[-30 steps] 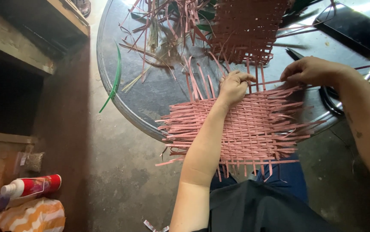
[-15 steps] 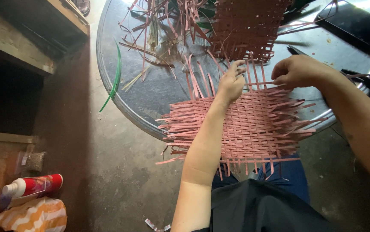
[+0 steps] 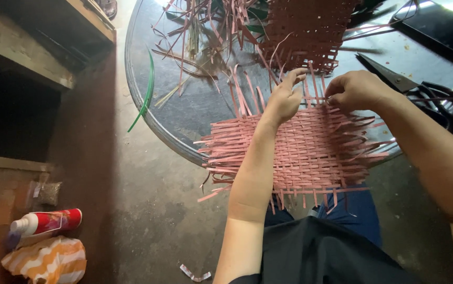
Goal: Weaving a flat mat or basket base using pink plastic strapping strips on a round metal table.
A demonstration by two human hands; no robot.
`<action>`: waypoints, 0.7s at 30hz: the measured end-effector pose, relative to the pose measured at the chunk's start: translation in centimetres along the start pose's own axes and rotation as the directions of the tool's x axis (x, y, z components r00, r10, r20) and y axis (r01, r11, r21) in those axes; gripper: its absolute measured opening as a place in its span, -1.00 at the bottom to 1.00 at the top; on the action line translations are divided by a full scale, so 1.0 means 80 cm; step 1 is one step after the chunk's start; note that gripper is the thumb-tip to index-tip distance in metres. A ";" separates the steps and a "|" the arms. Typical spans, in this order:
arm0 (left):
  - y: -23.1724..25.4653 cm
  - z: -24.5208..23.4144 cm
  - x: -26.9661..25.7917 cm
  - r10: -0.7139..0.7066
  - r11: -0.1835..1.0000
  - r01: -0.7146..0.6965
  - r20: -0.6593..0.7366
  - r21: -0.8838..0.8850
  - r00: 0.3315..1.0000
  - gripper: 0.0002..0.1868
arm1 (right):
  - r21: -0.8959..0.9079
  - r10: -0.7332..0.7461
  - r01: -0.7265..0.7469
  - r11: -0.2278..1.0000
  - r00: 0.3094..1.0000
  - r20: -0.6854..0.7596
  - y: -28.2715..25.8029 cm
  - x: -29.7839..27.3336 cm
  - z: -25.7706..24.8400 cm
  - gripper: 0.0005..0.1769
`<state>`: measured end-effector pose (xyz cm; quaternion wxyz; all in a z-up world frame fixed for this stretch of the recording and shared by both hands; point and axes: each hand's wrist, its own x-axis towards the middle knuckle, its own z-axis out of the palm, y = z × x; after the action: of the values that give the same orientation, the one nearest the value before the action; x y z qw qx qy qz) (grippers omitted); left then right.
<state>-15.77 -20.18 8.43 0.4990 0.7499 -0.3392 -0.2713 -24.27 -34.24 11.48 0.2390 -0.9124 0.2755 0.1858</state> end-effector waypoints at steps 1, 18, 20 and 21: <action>0.000 0.001 -0.001 0.034 0.998 -0.032 0.028 -0.051 0.999 -0.59 | -0.046 -0.022 0.021 0.999 1.000 -0.016 0.002 -0.001 0.002 -0.77; -0.041 -0.016 -0.009 0.119 0.806 -0.012 -0.141 0.591 0.983 -0.74 | -0.192 -0.046 0.035 0.981 0.998 -0.050 0.003 -0.011 0.004 -0.68; -0.054 -0.015 -0.005 0.126 0.813 -0.018 -0.146 0.581 0.981 -0.75 | -0.274 -0.213 0.156 0.949 0.958 -0.193 0.011 -0.001 0.007 -0.71; -0.059 -0.013 -0.003 0.127 0.815 -0.018 -0.148 0.580 0.981 -0.75 | -0.277 -0.214 0.156 0.948 0.958 -0.193 0.005 -0.003 0.007 -0.71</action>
<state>-13.99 -18.11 4.43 0.2877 0.8733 -0.3873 -0.0682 -24.76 -34.15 11.03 0.1023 -0.9726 0.1865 0.0944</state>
